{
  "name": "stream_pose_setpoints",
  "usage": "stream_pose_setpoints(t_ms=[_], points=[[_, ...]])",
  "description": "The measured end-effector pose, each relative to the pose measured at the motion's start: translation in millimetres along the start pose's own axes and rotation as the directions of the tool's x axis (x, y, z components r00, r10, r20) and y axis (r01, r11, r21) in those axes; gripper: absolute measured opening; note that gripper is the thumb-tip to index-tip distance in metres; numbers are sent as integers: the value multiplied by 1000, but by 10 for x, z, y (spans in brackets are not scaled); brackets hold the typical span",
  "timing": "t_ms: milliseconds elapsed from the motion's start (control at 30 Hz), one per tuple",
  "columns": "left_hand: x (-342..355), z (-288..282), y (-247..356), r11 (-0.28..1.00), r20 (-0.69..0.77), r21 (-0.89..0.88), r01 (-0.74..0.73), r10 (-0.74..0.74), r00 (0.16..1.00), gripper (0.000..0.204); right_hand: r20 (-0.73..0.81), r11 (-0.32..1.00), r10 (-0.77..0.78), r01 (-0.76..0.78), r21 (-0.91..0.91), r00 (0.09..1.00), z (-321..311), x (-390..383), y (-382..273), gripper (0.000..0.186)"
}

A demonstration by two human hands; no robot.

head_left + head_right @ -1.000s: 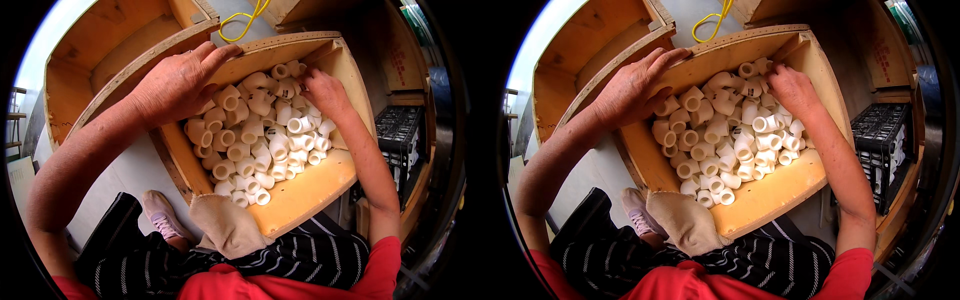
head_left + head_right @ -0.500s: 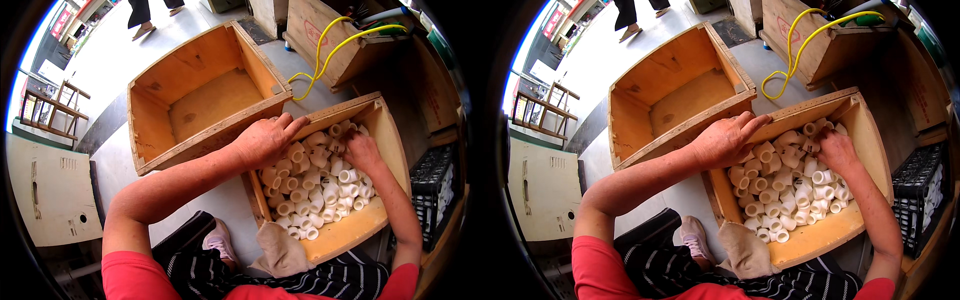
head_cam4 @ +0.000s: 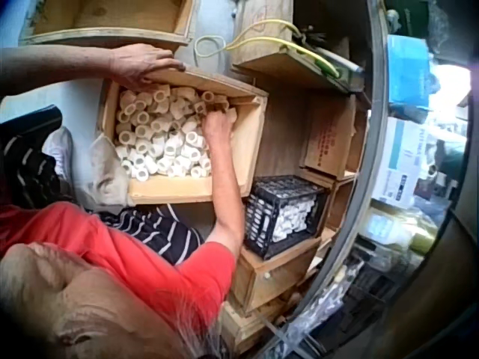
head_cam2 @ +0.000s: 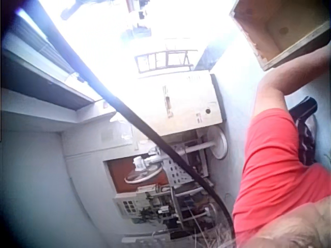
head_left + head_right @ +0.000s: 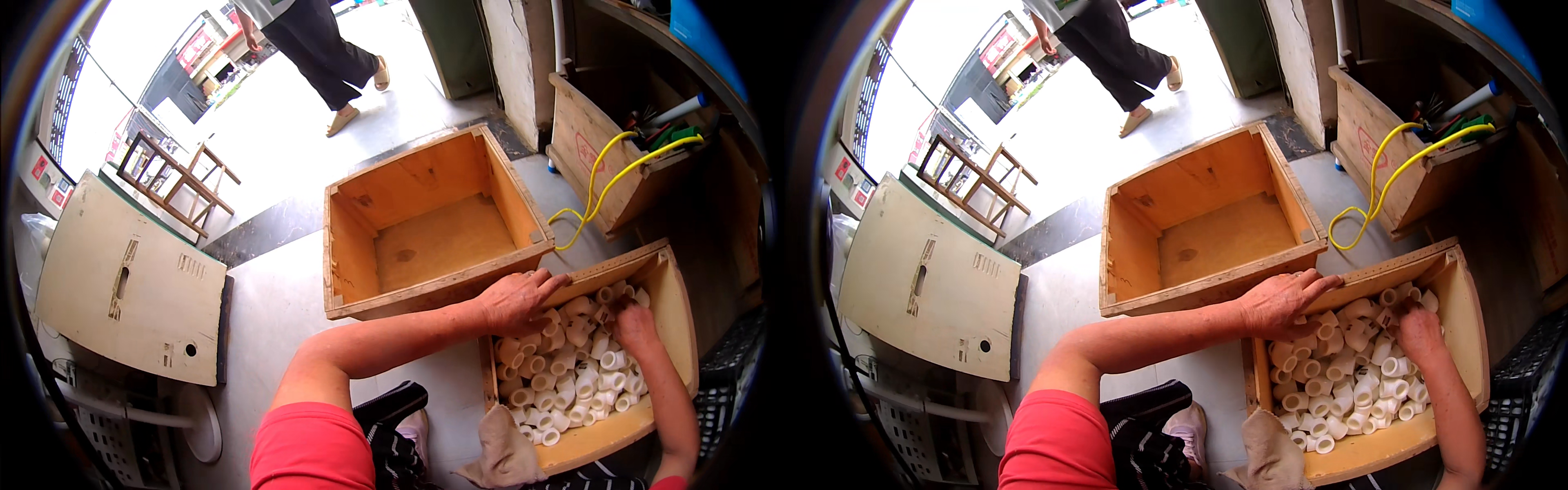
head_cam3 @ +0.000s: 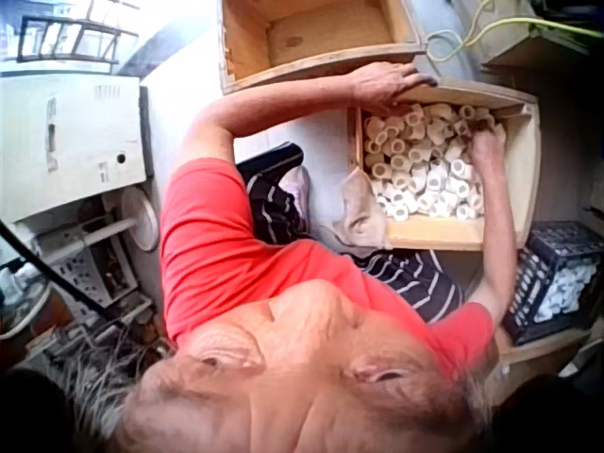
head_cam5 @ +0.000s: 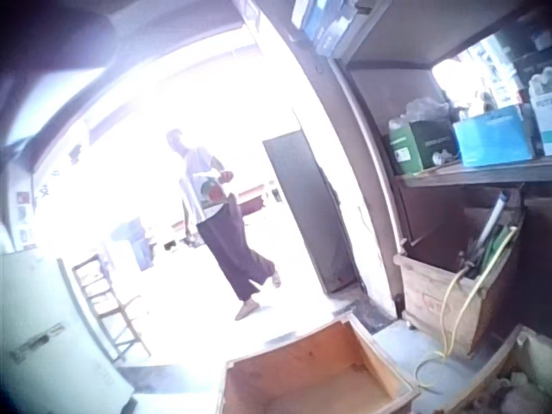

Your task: The person sits on the floor and sorts white plastic pipe fittings inside a wooden crate. They pick up individual fittings, inspect them, and place them back into the crate. At one point, they briefly handle a paper document before resuming the sorting of the fittings.

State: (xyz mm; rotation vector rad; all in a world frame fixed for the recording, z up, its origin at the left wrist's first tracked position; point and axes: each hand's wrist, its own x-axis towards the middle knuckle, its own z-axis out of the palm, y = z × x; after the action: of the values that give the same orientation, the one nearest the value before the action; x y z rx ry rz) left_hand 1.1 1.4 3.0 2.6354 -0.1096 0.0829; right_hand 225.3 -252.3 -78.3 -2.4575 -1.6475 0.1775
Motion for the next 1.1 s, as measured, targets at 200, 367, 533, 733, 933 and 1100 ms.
stream_pose_setpoints(t_ms=[200,367,533,733,933,1100], points=[[-11,-220,-76,984,-136,-177,-32,7,991,64,-75,996,-84,84,4,994,68,-94,125,49],[-4,-513,-579,752,-321,-649,113,-406,856,45,-45,998,-48,50,45,998,8,-100,80,44],[-225,-1088,-970,576,-419,-814,71,-667,616,47,-92,995,-74,80,64,993,13,-98,94,41],[-715,-1530,-1415,572,-523,-820,-14,-739,425,64,-132,988,-94,109,113,987,45,-86,87,37],[-1084,-2094,-1475,630,-654,-756,-175,-721,230,76,-115,990,-91,103,99,989,81,-114,167,37],[-1425,-2546,-1346,718,-741,-672,-183,-653,156,71,-136,990,-113,123,72,984,123,-89,134,39]])
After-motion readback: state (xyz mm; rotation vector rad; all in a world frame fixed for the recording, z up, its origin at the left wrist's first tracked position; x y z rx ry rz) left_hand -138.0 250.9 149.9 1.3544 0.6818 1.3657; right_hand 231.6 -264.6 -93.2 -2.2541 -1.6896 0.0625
